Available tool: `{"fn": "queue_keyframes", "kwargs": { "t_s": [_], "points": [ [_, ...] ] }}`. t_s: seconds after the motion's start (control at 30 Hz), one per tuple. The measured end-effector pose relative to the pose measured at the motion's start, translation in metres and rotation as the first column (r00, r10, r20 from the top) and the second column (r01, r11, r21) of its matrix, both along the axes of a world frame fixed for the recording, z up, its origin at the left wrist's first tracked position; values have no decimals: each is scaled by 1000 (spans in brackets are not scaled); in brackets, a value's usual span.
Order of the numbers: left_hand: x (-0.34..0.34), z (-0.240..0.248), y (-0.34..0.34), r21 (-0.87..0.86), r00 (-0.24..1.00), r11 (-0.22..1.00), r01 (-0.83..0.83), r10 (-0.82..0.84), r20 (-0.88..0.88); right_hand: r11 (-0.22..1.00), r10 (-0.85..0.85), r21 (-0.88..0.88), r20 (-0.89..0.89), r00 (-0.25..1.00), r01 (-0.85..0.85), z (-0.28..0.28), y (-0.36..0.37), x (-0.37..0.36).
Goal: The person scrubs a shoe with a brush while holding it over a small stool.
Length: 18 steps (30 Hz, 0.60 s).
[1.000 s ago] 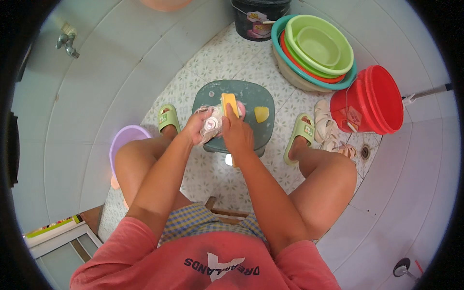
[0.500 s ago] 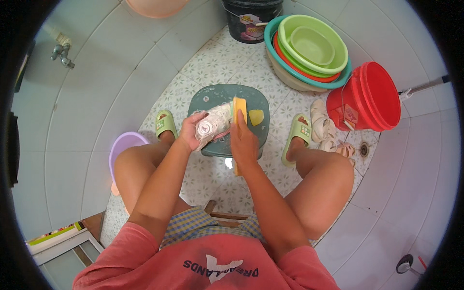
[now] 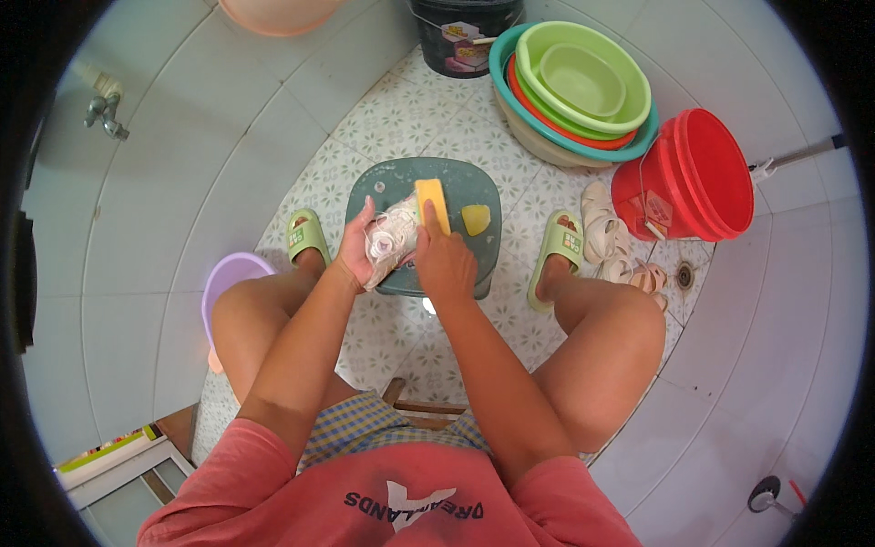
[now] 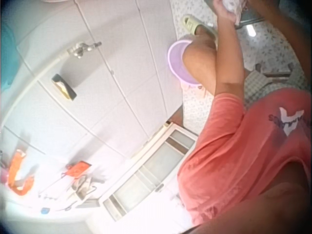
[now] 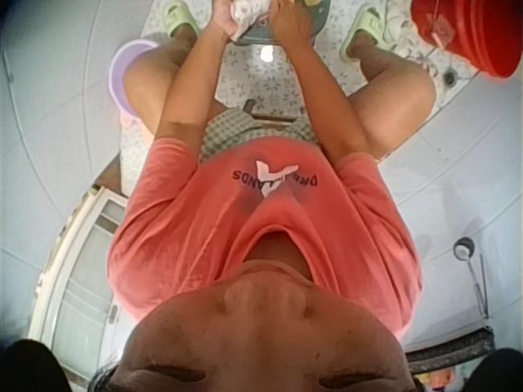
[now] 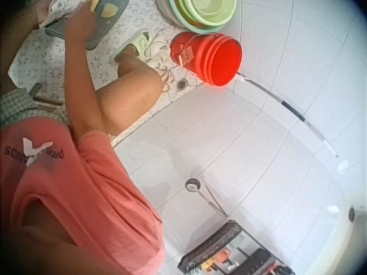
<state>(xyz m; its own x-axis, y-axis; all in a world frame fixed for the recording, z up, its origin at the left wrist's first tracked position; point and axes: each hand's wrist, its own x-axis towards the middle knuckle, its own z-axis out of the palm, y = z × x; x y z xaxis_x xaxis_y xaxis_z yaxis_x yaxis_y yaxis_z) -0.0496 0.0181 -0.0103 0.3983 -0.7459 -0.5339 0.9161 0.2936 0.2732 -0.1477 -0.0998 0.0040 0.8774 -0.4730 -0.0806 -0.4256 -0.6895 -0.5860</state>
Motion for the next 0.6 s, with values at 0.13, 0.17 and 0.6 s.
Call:
{"fn": "queue_keyframes", "kwargs": {
  "t_s": [0.13,0.17,0.6],
  "points": [
    [-2,4,0,-20,999,999,-33,32,-37,999,34,-31,-35,999,-35,3,16,-15],
    [-2,4,-1,-49,998,998,-35,32,-57,999,33,-34,-40,999,-35,4,21,-19],
    [-7,-1,-2,17,992,992,-122,122,31,1000,10,13,68,998,-11,7,26,-34]
  ]
}}
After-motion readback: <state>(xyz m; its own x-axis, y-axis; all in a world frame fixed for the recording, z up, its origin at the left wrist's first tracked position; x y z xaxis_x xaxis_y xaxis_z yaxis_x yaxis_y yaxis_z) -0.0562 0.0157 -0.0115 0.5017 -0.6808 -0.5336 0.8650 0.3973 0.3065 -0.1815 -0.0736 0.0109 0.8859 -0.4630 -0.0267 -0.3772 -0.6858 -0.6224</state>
